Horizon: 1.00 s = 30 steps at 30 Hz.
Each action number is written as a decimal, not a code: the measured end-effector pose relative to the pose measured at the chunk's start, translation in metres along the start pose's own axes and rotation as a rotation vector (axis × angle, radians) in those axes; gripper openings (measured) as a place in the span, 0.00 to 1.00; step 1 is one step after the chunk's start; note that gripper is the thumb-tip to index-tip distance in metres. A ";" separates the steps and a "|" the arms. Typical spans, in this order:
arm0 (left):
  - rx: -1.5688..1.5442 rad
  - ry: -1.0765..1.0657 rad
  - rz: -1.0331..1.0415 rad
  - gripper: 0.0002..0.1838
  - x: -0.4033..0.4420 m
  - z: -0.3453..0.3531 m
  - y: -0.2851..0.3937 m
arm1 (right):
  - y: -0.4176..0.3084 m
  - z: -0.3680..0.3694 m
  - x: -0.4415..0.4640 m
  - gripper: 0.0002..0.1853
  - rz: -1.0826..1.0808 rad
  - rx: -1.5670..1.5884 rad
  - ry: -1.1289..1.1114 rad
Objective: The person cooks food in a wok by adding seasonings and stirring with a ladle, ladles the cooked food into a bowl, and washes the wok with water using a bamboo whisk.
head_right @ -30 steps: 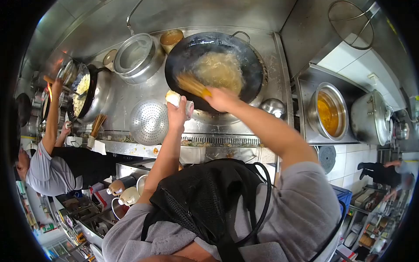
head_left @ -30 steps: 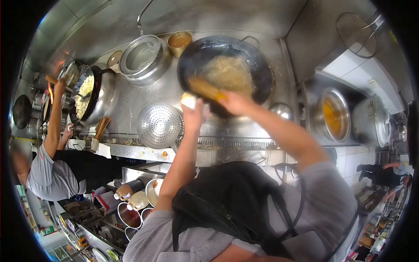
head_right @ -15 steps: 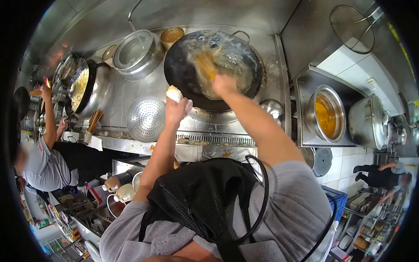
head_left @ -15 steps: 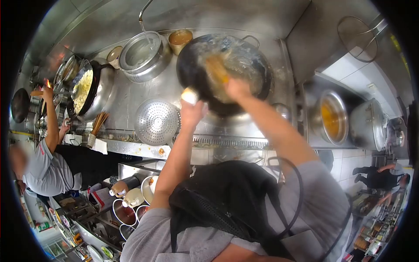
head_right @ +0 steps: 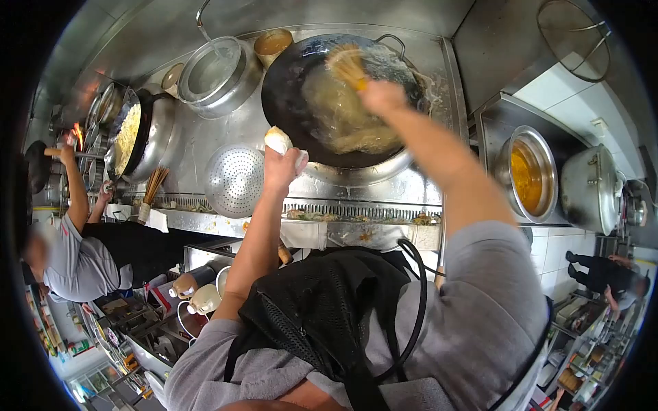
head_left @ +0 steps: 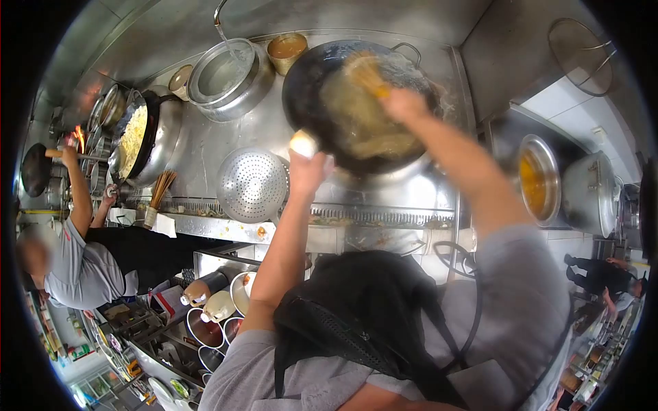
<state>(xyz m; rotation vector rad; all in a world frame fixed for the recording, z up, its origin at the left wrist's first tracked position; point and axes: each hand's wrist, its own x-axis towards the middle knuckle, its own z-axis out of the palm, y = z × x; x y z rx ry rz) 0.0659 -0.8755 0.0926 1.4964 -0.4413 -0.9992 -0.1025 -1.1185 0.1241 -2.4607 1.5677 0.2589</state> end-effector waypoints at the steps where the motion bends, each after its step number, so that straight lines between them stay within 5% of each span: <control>1: -0.022 -0.010 -0.016 0.24 -0.004 0.002 0.000 | -0.020 0.036 0.006 0.24 0.039 0.126 0.018; 4: 0.004 -0.014 0.017 0.23 -0.003 0.002 0.005 | -0.060 0.046 -0.046 0.29 -0.160 0.182 0.122; 7: -0.025 -0.028 -0.046 0.22 -0.005 0.001 0.003 | -0.023 0.062 -0.004 0.30 -0.241 0.034 0.165; 11: 0.133 0.030 -0.015 0.20 0.008 -0.004 -0.016 | -0.057 0.034 0.010 0.27 0.166 0.346 0.132; 15: 0.071 0.029 0.027 0.22 0.008 0.000 -0.020 | -0.090 0.051 -0.050 0.28 -0.132 0.465 0.021; 16: 0.062 0.047 0.026 0.25 0.004 0.002 -0.014 | -0.072 0.047 -0.066 0.28 -0.198 0.536 -0.205; 18: 0.028 0.005 0.031 0.29 0.001 0.001 -0.008 | -0.016 0.016 -0.114 0.29 -0.414 0.288 -0.237; 21: 0.084 0.018 0.006 0.22 -0.002 0.004 -0.004 | 0.082 -0.046 -0.113 0.23 -0.301 0.170 -0.528; 22: 0.106 0.032 0.063 0.21 -0.001 0.006 -0.009 | 0.110 -0.062 -0.090 0.21 -0.386 -0.017 -0.473; 24: -0.006 -0.028 -0.006 0.21 -0.005 0.004 0.003 | 0.105 -0.092 -0.045 0.20 -0.194 -0.304 -0.401; 25: -0.062 -0.060 -0.037 0.21 -0.006 0.004 0.008 | 0.095 -0.081 -0.021 0.19 -0.174 -0.316 -0.134; 30: -0.132 -0.105 -0.045 0.14 -0.009 -0.003 -0.002 | -0.044 0.016 -0.022 0.25 0.059 0.110 0.020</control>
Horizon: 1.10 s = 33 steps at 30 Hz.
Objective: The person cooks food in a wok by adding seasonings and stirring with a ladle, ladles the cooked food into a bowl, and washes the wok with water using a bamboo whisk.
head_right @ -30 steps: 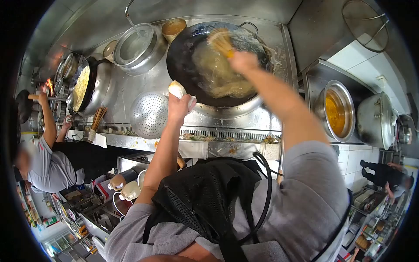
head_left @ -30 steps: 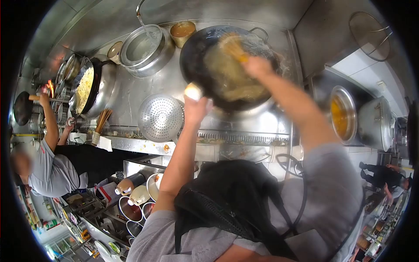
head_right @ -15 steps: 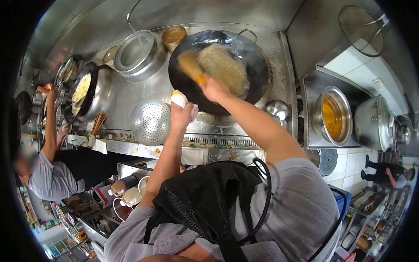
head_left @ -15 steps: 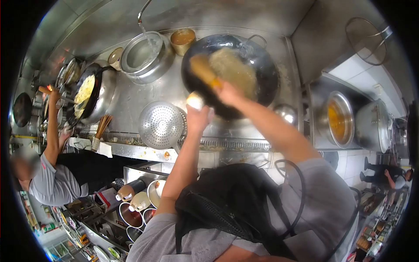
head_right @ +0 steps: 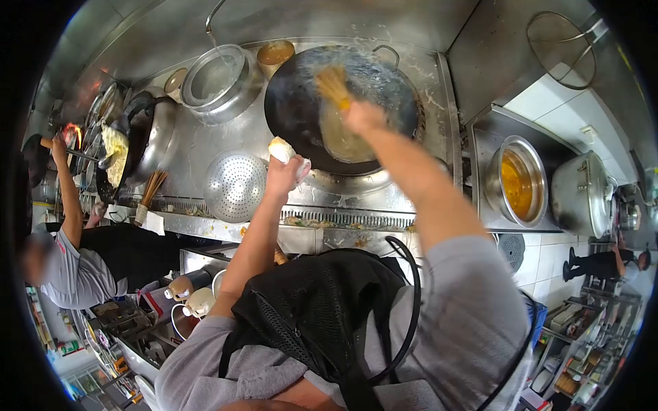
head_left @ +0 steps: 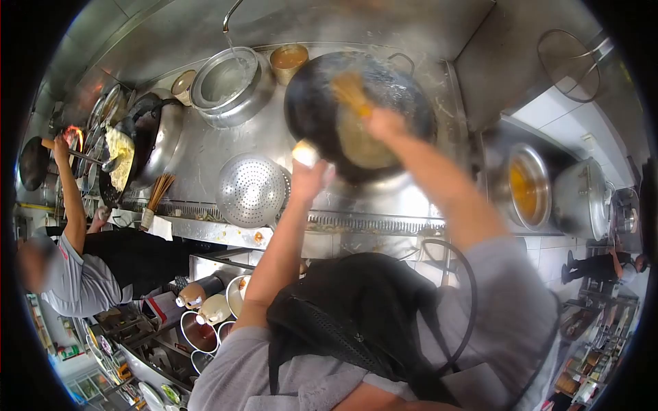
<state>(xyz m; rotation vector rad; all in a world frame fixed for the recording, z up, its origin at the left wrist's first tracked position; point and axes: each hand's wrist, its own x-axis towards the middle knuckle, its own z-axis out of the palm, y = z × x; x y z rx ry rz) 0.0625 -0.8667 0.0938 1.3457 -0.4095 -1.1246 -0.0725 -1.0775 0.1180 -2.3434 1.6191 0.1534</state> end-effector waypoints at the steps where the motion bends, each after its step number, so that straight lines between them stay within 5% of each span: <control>1: -0.036 -0.069 0.004 0.12 0.003 -0.004 0.004 | -0.007 0.018 -0.009 0.25 0.039 0.092 0.012; 4: 0.033 -0.062 -0.116 0.13 0.020 -0.019 0.017 | 0.030 0.053 -0.016 0.27 -0.270 0.460 0.003; 5: 0.093 -0.080 -0.150 0.12 0.024 -0.020 0.018 | 0.030 0.017 -0.060 0.27 -0.046 0.720 -0.152; 8: 0.201 -0.018 -0.013 0.07 0.025 -0.012 0.005 | 0.090 0.010 -0.116 0.27 -0.211 0.869 -0.066; 15: 0.175 -0.043 0.151 0.09 -0.026 -0.032 0.049 | 0.195 -0.014 -0.263 0.25 0.103 1.292 0.162; 26: 0.512 0.109 0.332 0.18 -0.058 0.024 0.092 | 0.241 0.029 -0.258 0.28 0.267 1.453 0.290; 33: 0.935 0.373 0.479 0.27 -0.058 0.060 0.096 | 0.254 0.039 -0.218 0.23 0.210 1.638 0.031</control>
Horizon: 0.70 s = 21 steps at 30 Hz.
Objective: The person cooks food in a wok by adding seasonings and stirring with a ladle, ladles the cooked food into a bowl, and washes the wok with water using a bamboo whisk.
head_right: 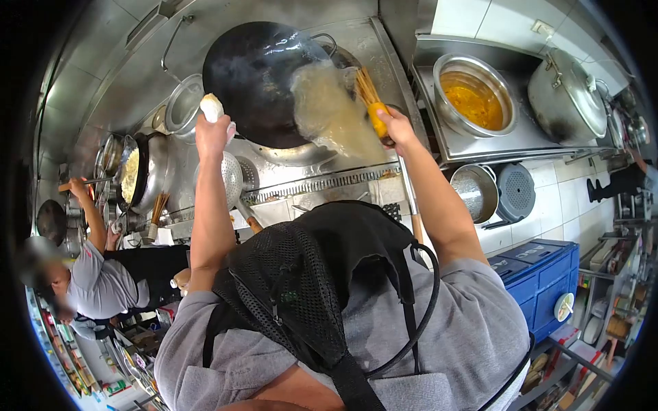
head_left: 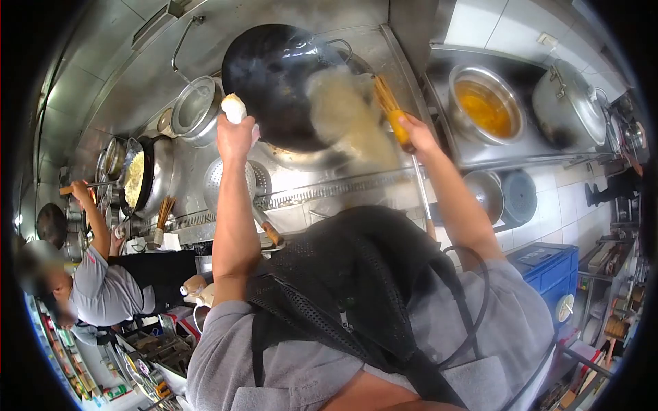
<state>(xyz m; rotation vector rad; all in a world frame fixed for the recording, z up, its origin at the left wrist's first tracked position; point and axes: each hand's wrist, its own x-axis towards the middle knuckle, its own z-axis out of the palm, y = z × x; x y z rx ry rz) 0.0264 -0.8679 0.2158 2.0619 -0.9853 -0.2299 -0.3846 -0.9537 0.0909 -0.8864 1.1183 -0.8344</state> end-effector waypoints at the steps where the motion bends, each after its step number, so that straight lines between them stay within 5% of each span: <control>1: 0.022 0.009 0.011 0.29 -0.013 -0.004 0.020 | -0.004 0.004 0.005 0.23 0.029 0.004 -0.010; 8: 0.139 0.002 0.058 0.25 -0.092 -0.009 0.092 | -0.003 0.038 0.045 0.21 0.122 0.060 -0.029; 14: 0.175 -0.028 0.255 0.40 -0.138 -0.004 -0.001 | 0.019 0.047 0.025 0.25 0.023 0.200 -0.015; 18: 0.049 -0.175 0.001 0.34 -0.095 -0.019 -0.022 | -0.011 0.014 0.049 0.30 0.068 -0.008 -0.038; 19: -0.030 -0.136 0.108 0.28 -0.070 -0.017 -0.045 | -0.029 0.005 0.056 0.31 -0.005 -0.040 -0.044; 21: -0.432 -0.253 -0.174 0.20 -0.034 -0.012 -0.063 | -0.076 0.002 0.053 0.32 -0.138 -0.132 -0.045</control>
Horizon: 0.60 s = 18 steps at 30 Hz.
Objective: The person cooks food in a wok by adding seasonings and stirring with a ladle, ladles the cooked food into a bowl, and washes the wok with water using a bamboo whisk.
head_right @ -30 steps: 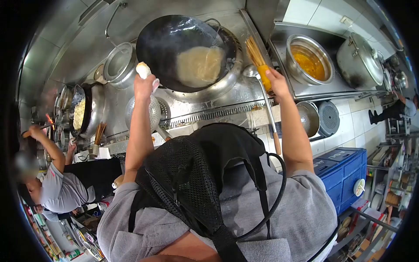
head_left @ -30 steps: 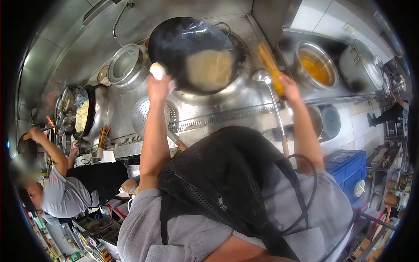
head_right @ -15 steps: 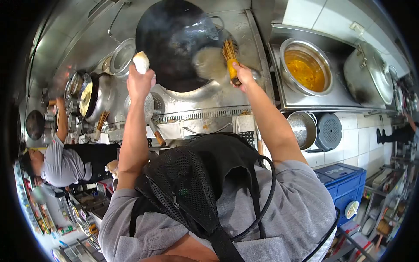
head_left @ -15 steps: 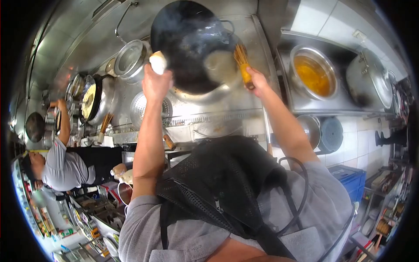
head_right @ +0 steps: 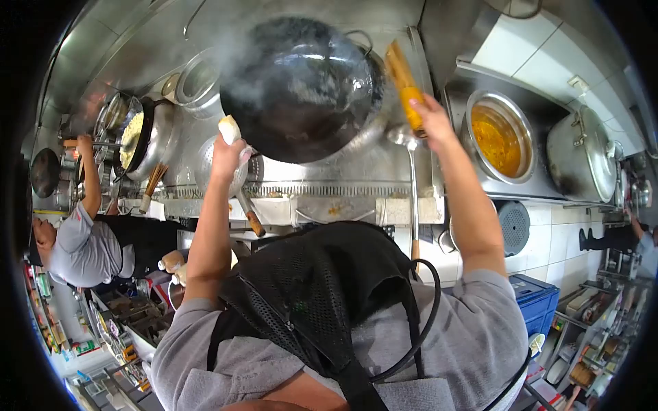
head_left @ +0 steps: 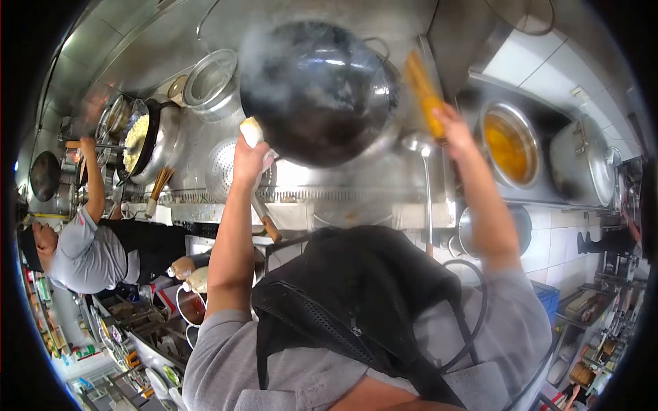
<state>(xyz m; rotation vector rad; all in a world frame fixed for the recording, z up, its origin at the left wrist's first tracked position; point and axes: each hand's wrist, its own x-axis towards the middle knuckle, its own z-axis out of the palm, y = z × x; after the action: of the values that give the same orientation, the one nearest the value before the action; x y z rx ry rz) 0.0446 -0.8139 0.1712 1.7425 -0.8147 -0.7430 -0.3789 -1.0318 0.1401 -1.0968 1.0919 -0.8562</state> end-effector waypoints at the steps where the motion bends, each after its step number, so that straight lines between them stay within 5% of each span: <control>1: -0.141 0.002 -0.047 0.16 0.014 0.001 -0.006 | -0.033 0.003 -0.007 0.32 -0.052 -0.064 0.008; 4: -0.261 -0.065 -0.275 0.10 0.042 0.016 -0.047 | -0.109 0.028 -0.005 0.36 -0.162 -0.192 0.015; 6: -0.356 -0.024 -0.198 0.09 0.028 0.054 -0.037 | -0.137 0.056 0.023 0.41 -0.182 -0.242 -0.004; 11: -0.504 -0.199 -0.236 0.13 0.019 0.109 -0.069 | -0.048 0.136 0.192 0.52 -0.462 -0.759 0.204; 13: -0.486 -0.322 -0.232 0.13 0.019 0.106 -0.073 | -0.014 0.219 0.187 0.52 -0.145 -1.072 0.358; 18: -0.531 -0.293 -0.208 0.16 0.024 0.116 -0.098 | 0.074 0.350 0.166 0.53 0.013 -1.159 -0.039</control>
<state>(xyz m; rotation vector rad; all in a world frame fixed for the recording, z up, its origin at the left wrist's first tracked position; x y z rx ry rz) -0.0169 -0.8721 0.0423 1.2629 -0.5591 -1.2503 0.0037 -1.0796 0.0569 -2.0186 1.5981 -0.1050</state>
